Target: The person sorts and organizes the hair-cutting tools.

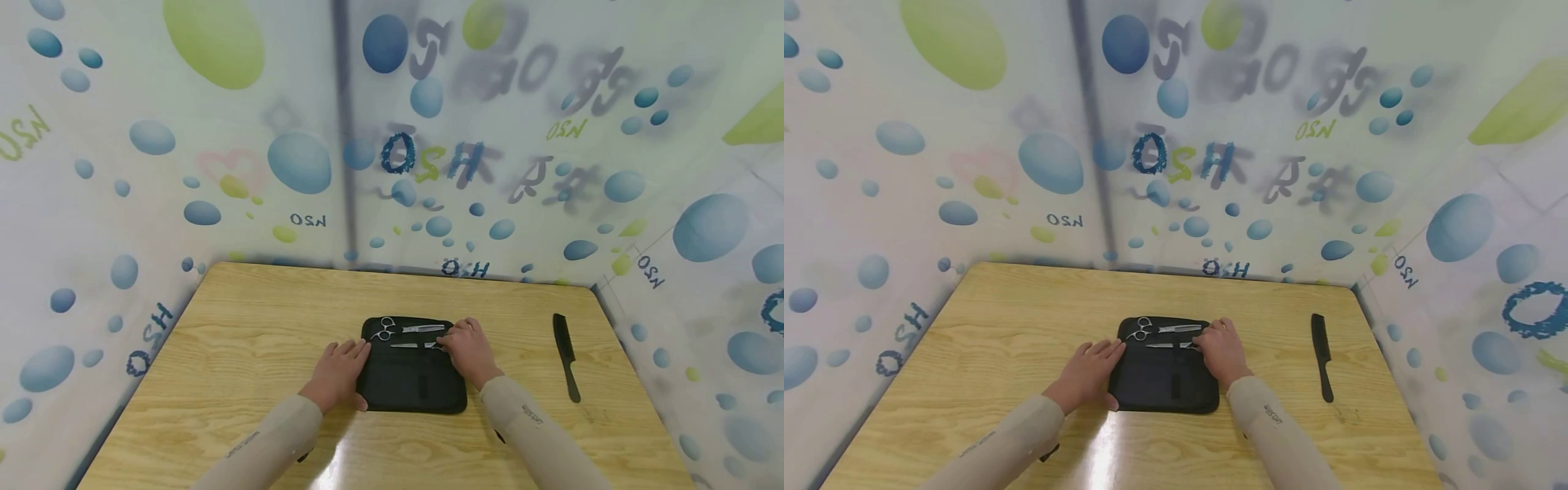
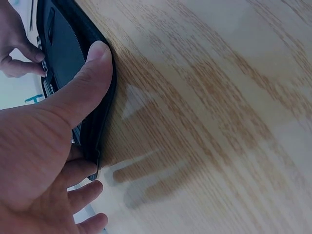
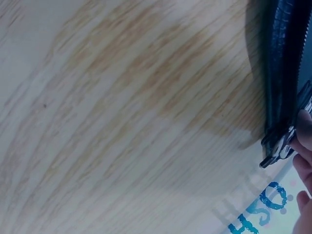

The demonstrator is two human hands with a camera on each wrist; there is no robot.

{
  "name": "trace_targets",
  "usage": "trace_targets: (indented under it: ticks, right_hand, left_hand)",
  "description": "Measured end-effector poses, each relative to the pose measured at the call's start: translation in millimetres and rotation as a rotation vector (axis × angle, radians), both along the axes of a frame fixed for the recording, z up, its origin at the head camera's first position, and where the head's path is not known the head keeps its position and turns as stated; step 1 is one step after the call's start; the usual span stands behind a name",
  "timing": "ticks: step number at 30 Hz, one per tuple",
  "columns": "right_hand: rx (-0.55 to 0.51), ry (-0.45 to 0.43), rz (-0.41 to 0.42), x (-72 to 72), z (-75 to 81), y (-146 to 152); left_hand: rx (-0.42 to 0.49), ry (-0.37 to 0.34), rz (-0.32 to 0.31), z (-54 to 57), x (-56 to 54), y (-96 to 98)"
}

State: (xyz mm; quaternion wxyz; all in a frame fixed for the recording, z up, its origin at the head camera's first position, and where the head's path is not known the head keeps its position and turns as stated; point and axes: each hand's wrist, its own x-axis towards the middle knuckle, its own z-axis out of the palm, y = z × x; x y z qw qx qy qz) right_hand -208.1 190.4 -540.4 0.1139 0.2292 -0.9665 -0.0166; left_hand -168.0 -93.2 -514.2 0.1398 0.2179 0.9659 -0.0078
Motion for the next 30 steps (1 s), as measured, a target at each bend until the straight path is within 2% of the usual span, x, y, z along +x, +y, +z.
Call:
trace_targets:
  ticks: [10,18,30]
  right_hand:
    - [-0.025,-0.043,-0.001,-2.1,0.8,-5]
    - [-0.014,-0.015,0.017,-3.6,-1.1,-7]
    - [-0.020,-0.024,0.028,-2.6,-0.2,-20]
  left_hand:
    - [-0.013,0.005,0.001,-0.6,-0.8,-0.1]
    - [-0.023,0.006,-0.004,0.2,0.3,-0.3]
    - [-0.008,0.019,-0.009,1.0,1.6,-0.7]
